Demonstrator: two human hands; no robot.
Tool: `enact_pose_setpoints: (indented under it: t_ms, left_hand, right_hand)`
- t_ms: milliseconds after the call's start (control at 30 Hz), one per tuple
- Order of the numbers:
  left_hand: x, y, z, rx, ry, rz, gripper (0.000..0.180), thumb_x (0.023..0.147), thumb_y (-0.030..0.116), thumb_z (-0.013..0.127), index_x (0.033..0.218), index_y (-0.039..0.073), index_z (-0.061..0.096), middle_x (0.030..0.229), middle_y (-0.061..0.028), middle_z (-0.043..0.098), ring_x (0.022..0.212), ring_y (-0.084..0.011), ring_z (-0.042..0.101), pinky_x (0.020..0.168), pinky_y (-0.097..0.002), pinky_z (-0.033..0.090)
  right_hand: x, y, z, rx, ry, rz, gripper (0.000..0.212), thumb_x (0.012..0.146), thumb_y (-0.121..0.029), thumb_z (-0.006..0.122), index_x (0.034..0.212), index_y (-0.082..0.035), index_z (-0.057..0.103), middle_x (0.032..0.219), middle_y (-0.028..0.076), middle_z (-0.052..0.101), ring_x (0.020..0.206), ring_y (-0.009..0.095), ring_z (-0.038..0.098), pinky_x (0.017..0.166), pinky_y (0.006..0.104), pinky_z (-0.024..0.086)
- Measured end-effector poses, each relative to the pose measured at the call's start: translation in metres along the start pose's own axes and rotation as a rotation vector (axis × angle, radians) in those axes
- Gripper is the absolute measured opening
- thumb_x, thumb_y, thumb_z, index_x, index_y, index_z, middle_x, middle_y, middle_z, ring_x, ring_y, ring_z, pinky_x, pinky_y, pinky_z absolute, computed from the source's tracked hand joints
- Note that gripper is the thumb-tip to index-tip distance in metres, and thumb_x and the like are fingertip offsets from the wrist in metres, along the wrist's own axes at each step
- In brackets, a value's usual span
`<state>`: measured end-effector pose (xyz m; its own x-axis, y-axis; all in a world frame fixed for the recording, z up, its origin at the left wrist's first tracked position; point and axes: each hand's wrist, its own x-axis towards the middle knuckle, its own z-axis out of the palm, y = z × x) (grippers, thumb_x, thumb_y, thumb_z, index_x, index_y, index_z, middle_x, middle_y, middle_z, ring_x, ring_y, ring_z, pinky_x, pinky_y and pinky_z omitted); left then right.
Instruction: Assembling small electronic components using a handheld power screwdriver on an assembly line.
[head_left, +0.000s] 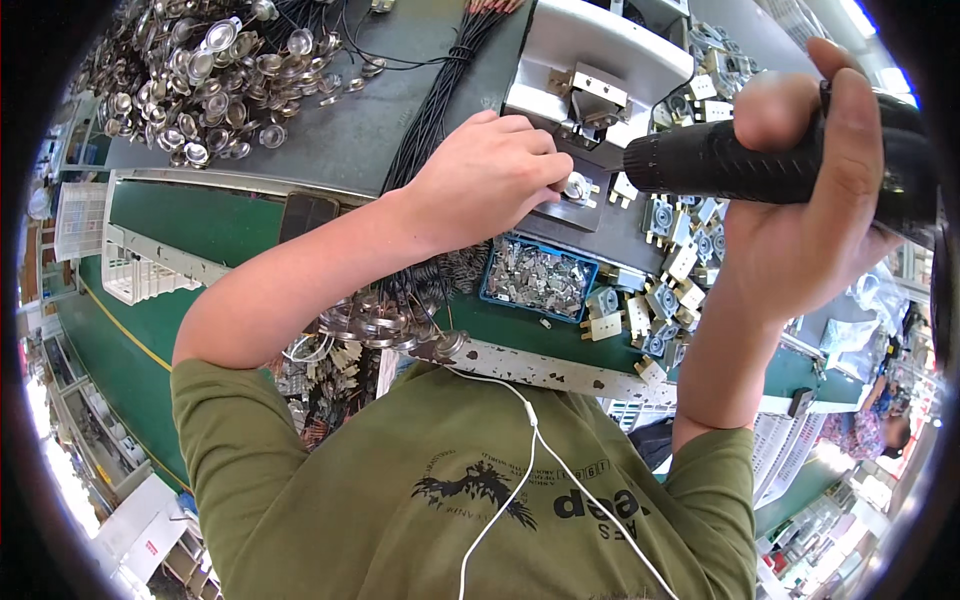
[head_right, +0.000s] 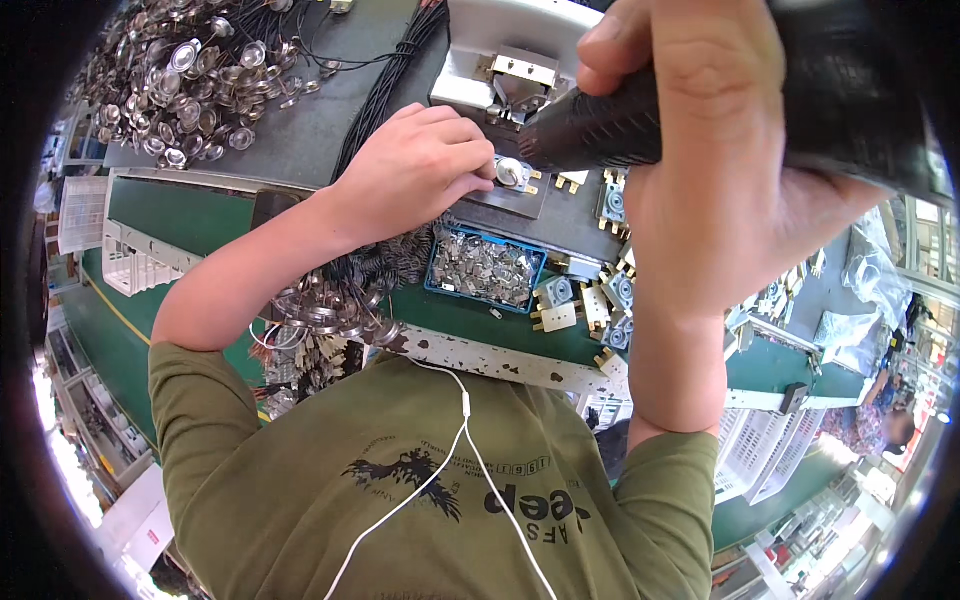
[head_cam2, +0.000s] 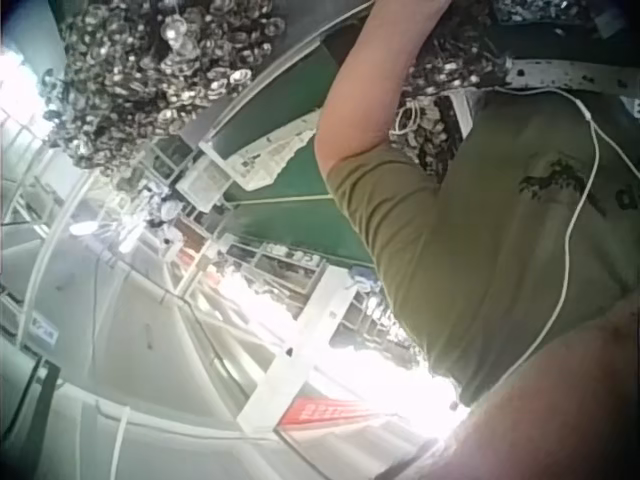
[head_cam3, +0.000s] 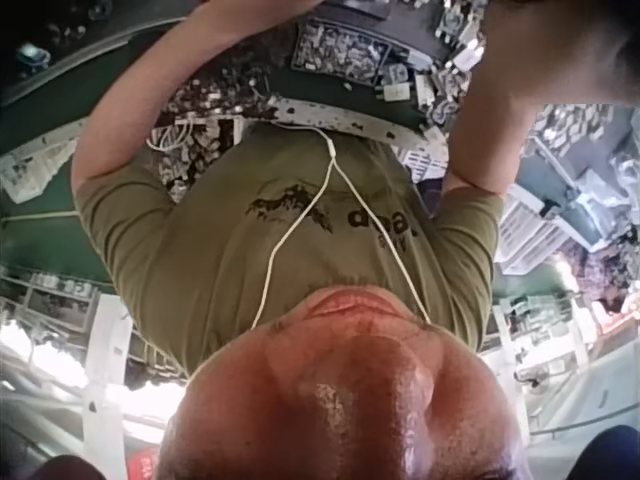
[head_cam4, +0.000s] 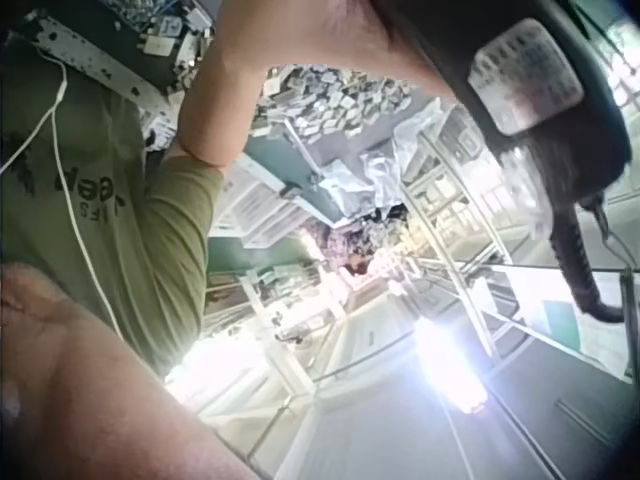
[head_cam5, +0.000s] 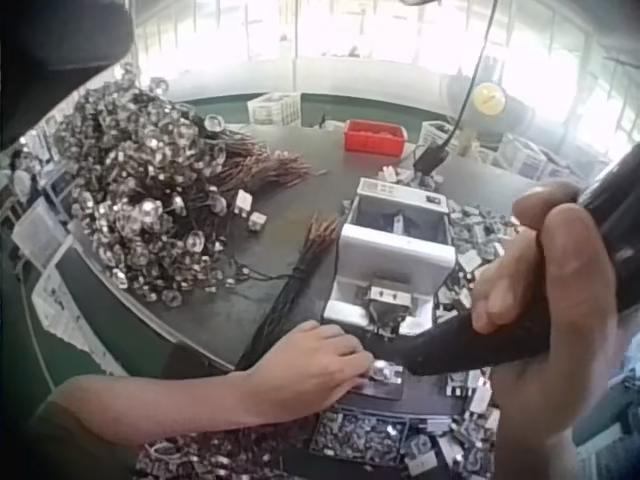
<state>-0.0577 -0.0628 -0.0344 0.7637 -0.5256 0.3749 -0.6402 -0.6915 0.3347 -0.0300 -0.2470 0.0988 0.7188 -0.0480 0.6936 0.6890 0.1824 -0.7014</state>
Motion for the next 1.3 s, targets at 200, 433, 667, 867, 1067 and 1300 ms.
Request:
enact_pose_setpoints:
  t_ms: [200, 433, 667, 867, 1067, 1300]
  left_hand:
    - [-0.007, 0.000, 0.005, 0.002, 0.042, 0.009, 0.011, 0.084, 0.020, 0.077, 0.090, 0.016, 0.069, 0.102, 0.0023, 0.068, 0.100, -0.0194, 0.065, 0.083, -0.0370, 0.048]
    - [-0.007, -0.010, 0.009, -0.083, 0.027, 0.005, 0.012, 0.083, 0.017, 0.077, 0.091, 0.016, 0.069, 0.098, 0.0043, 0.070, 0.101, -0.0186, 0.065, 0.088, -0.0367, 0.046]
    - [-0.007, -0.011, 0.012, -0.116, 0.064, 0.034, 0.014, 0.080, 0.014, 0.078, 0.091, 0.015, 0.069, 0.095, 0.0043, 0.069, 0.099, -0.0186, 0.064, 0.088, -0.0360, 0.046]
    - [-0.008, -0.012, 0.014, -0.106, 0.059, 0.018, 0.013, 0.080, 0.013, 0.077, 0.091, 0.014, 0.069, 0.095, 0.0042, 0.069, 0.099, -0.0186, 0.064, 0.088, -0.0358, 0.045]
    - [-0.009, -0.011, 0.014, -0.116, 0.057, 0.004, 0.013, 0.080, 0.013, 0.077, 0.091, 0.014, 0.070, 0.095, 0.0036, 0.069, 0.099, -0.0196, 0.064, 0.088, -0.0365, 0.045]
    - [-0.007, -0.013, 0.015, -0.116, 0.042, 0.005, 0.010, 0.083, 0.017, 0.075, 0.090, 0.015, 0.069, 0.093, 0.0038, 0.068, 0.099, -0.0194, 0.064, 0.087, -0.0368, 0.045]
  right_hand:
    - [0.004, -0.004, -0.012, 0.278, -0.229, 0.045, 0.022, 0.099, -0.005, 0.064, 0.108, 0.015, 0.064, 0.077, 0.017, 0.065, 0.067, 0.020, 0.063, 0.058, 0.0330, 0.052]
    - [0.014, 0.046, 0.006, 0.034, 0.019, -0.158, 0.014, 0.096, -0.002, 0.069, 0.103, 0.011, 0.065, 0.070, 0.015, 0.067, 0.056, 0.020, 0.064, 0.053, 0.0323, 0.054]
    - [0.014, 0.057, 0.003, 0.026, -0.017, -0.113, 0.033, 0.093, 0.001, 0.072, 0.115, 0.004, 0.047, 0.079, 0.019, 0.071, 0.056, 0.019, 0.066, 0.051, 0.0327, 0.056]
    - [0.011, 0.059, 0.012, 0.104, 0.007, -0.160, 0.032, 0.093, 0.004, 0.071, 0.114, 0.003, 0.047, 0.093, 0.022, 0.072, 0.057, 0.018, 0.066, 0.051, 0.0322, 0.057]
    - [0.009, 0.062, 0.014, 0.090, -0.023, -0.130, 0.035, 0.093, 0.005, 0.070, 0.119, 0.004, 0.047, 0.092, 0.021, 0.073, 0.059, 0.017, 0.066, 0.052, 0.0319, 0.056]
    - [0.016, 0.058, 0.014, 0.122, -0.175, -0.099, 0.019, 0.092, 0.003, 0.072, 0.106, 0.005, 0.059, 0.090, 0.016, 0.074, 0.061, 0.019, 0.067, 0.056, 0.0309, 0.056]
